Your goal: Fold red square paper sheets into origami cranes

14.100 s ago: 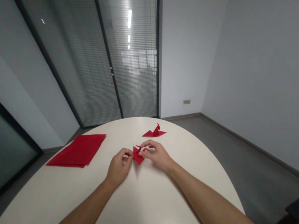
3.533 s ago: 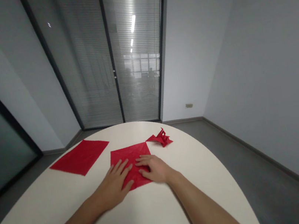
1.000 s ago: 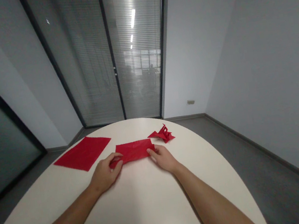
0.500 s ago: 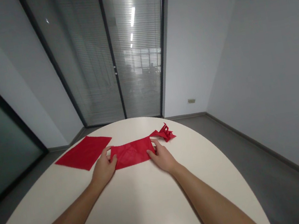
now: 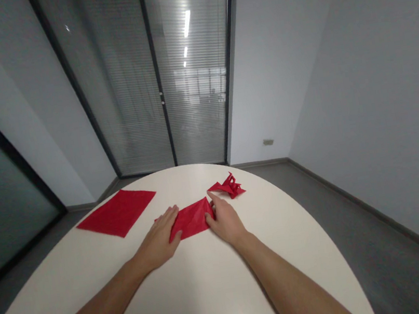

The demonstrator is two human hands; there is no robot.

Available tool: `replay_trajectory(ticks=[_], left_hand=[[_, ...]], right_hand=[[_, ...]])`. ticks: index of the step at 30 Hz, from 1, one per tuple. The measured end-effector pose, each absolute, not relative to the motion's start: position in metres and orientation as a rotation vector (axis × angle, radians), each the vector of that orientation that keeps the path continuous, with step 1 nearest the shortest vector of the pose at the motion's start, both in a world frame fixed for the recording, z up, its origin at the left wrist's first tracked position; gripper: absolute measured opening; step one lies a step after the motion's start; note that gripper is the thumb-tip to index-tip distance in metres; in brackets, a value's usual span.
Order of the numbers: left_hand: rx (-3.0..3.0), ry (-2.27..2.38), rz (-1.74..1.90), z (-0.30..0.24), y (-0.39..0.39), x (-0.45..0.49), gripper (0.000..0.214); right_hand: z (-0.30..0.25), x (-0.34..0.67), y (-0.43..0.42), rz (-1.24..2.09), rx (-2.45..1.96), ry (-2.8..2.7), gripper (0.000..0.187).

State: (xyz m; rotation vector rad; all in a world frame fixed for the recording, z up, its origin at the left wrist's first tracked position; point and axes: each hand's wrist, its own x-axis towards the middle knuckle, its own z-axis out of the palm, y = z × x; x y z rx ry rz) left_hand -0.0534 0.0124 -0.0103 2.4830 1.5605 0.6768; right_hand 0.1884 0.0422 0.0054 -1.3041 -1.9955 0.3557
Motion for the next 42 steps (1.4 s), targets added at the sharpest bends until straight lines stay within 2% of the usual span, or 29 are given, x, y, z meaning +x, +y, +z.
replay_trajectory(ticks=[3,5,9,14,19,22,24,27,33,38,42], left_hand=[[2.497,1.55,0.537,-0.009,0.011,-0.053,0.059],[2.533,1.501,0.475,-0.007,0.011,-0.053,0.057],[2.563,1.453,0.43,-0.01,0.011,-0.053,0.058],[2.528,1.603,0.422,-0.016,0.013,-0.051,0.056],[2.413,1.89,0.395,-0.015,0.013,-0.049,0.057],[2.4,2.007,0.51,-0.01,0.007,-0.044,0.059],[2.544,1.839,0.584,-0.006,0.003,-0.039,0.062],[2.642,1.51,0.466,-0.002,-0.001,-0.035,0.057],[2.498,1.774,0.314,-0.007,0.006,-0.037,0.06],[2.446,1.956,0.377,-0.005,0.005,-0.035,0.057],[2.587,1.733,0.491,-0.002,0.002,-0.036,0.055]], right_hand=[[0.016,0.175,0.03,0.138,-1.183,-2.108,0.057],[0.017,0.165,0.021,0.214,-1.076,-2.258,0.054],[0.006,0.157,0.014,0.449,-1.084,-2.528,0.064],[-0.003,0.167,0.025,0.43,-1.403,-2.529,0.077],[-0.003,0.173,0.029,0.399,-1.48,-2.52,0.076],[0.001,0.172,0.026,0.352,-1.479,-2.494,0.075],[0.005,0.17,0.023,0.291,-1.473,-2.471,0.072],[0.011,0.167,0.02,0.208,-1.469,-2.454,0.069],[0.014,0.167,0.019,0.285,-1.54,-2.454,0.074],[0.011,0.168,0.021,0.355,-1.576,-2.452,0.078],[0.008,0.169,0.022,0.342,-1.554,-2.435,0.075]])
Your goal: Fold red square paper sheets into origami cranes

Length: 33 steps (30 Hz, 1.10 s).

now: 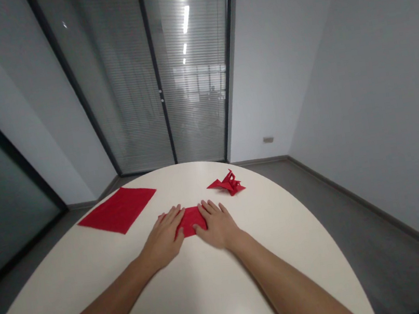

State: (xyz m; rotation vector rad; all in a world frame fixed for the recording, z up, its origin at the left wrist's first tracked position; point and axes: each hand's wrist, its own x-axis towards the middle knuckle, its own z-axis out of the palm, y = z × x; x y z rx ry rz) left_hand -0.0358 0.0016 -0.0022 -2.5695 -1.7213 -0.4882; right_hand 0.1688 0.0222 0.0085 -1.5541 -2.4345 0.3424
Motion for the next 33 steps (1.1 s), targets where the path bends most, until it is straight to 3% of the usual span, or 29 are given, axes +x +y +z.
replay_trajectory(ticks=[8,14,28,33], left_hand=[[-2.53,-1.75,-0.539,-0.0075,0.0008,-0.0369,0.056],[-2.495,-1.797,-0.535,-0.0064,-0.0003,-0.0366,0.058],[-2.529,-1.668,-0.718,-0.0016,-0.0008,-0.0371,0.044],[-2.533,-1.646,-0.783,-0.0017,0.002,-0.0371,0.039]], right_hand=[[0.009,0.1752,0.0279,0.189,-1.326,-2.351,0.059],[0.0089,0.1772,0.0295,0.291,-1.154,-2.401,0.045],[0.0078,0.1764,0.03,0.252,-1.12,-2.347,0.03],[0.0095,0.1765,0.0294,0.272,-1.088,-2.363,0.033]])
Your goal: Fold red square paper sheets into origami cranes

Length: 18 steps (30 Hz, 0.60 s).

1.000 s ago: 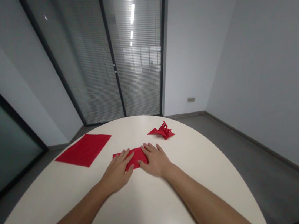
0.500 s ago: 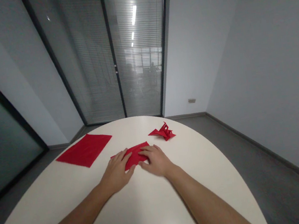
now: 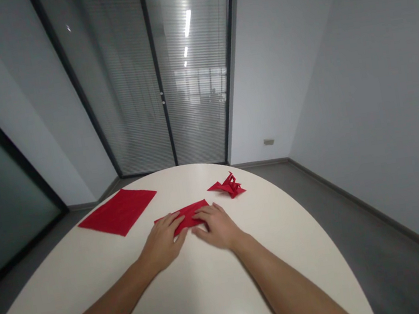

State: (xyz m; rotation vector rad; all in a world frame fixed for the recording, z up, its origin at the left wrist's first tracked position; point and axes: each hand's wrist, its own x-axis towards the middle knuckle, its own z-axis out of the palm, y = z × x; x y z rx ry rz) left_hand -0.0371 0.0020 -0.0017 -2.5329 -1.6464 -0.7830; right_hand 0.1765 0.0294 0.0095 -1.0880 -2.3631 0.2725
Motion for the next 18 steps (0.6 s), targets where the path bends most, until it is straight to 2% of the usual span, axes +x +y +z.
replay_trajectory(ticks=[4,9,14,18], left_hand=[[-2.544,-1.633,-0.828,0.0005,0.0022,-0.037,0.038],[-2.548,-1.624,-0.887,0.002,0.0012,-0.0372,0.037],[-2.539,-1.696,-0.944,0.003,0.0013,-0.0403,0.045],[-2.523,-1.736,-1.025,0.004,0.0029,-0.0441,0.04]], right_hand=[[0.0109,0.1766,0.0302,0.26,-1.06,-2.344,0.028],[0.0102,0.1792,0.0344,0.274,-1.09,-2.258,0.032],[0.011,0.1814,0.0369,0.261,-1.157,-2.167,0.03],[0.0124,0.1816,0.0373,0.262,-1.144,-2.126,0.026]])
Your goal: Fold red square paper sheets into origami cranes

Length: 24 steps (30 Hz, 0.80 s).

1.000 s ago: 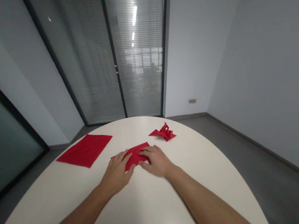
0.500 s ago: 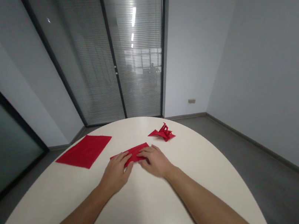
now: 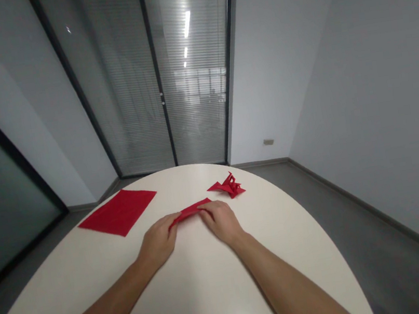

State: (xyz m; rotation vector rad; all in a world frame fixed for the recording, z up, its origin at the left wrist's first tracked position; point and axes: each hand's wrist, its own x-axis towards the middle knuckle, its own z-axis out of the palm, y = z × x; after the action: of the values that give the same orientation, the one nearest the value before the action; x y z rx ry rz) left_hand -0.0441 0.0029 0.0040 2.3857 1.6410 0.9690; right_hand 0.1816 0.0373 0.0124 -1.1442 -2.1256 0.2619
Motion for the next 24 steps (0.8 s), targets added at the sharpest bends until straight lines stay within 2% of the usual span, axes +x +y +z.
replay_trajectory(ticks=[4,7,12,15,24], left_hand=[[2.338,1.645,1.092,0.006,0.005,-0.045,0.036],[2.24,1.651,1.193,0.008,0.006,-0.045,0.031],[2.052,1.711,1.345,0.01,0.008,-0.047,0.029],[1.992,1.74,1.38,0.009,0.008,-0.049,0.029],[1.904,1.699,1.411,0.009,0.01,-0.05,0.027]], right_hand=[[0.009,0.183,0.04,0.273,-1.206,-2.045,0.021],[0.006,0.185,0.043,0.406,-1.22,-1.891,0.018],[0.0,0.185,0.048,0.567,-1.054,-1.62,0.03],[-0.002,0.183,0.05,0.661,-0.97,-1.561,0.028],[-0.003,0.183,0.054,0.606,-1.024,-1.509,0.031]])
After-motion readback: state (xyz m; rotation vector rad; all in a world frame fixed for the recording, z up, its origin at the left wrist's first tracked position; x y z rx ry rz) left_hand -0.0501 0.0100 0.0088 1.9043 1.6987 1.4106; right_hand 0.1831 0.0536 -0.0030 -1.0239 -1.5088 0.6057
